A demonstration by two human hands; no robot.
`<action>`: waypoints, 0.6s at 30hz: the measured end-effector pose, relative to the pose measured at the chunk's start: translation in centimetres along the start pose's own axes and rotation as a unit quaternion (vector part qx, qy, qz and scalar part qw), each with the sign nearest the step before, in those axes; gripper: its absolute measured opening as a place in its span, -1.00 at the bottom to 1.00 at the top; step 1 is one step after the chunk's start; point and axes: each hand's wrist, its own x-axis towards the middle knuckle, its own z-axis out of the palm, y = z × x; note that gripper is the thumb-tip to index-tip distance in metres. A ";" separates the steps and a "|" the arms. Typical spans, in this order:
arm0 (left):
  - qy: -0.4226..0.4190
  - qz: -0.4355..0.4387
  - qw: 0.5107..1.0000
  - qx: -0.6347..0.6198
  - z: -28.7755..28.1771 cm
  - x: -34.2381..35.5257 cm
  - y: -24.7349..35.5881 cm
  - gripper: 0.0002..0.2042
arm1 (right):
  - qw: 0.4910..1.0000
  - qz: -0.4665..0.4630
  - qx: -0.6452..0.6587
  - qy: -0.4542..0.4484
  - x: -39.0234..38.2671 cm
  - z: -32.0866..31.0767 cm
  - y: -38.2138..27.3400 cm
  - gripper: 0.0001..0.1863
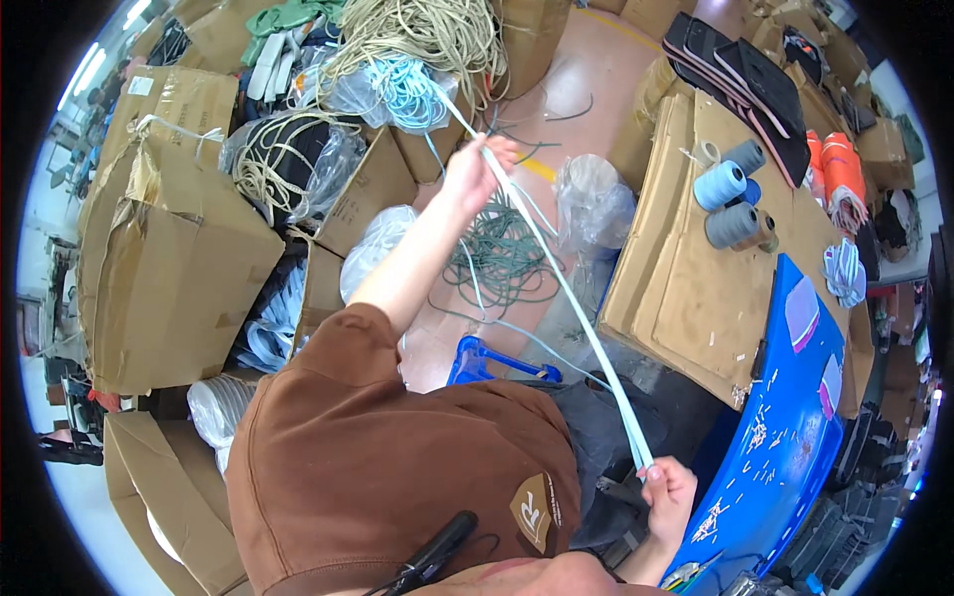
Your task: Attaching a blue binding tape to a mesh fabric component using an industrial sewing machine.
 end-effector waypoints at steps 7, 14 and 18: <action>0.087 0.037 0.974 0.208 5.9 -4.1 -6.7 -0.88 | 0.988 0.019 -0.103 0.113 -2.0 -1.2 5.2 -0.76; -0.363 0.090 0.781 0.500 13.3 -20.8 -15.8 -0.80 | 0.778 0.084 -0.407 0.470 -8.9 -4.9 7.4 -0.48; -0.322 -0.016 0.817 0.478 12.2 -21.4 -17.2 -0.78 | 0.599 0.232 -0.481 0.597 -18.2 -8.2 11.6 -0.48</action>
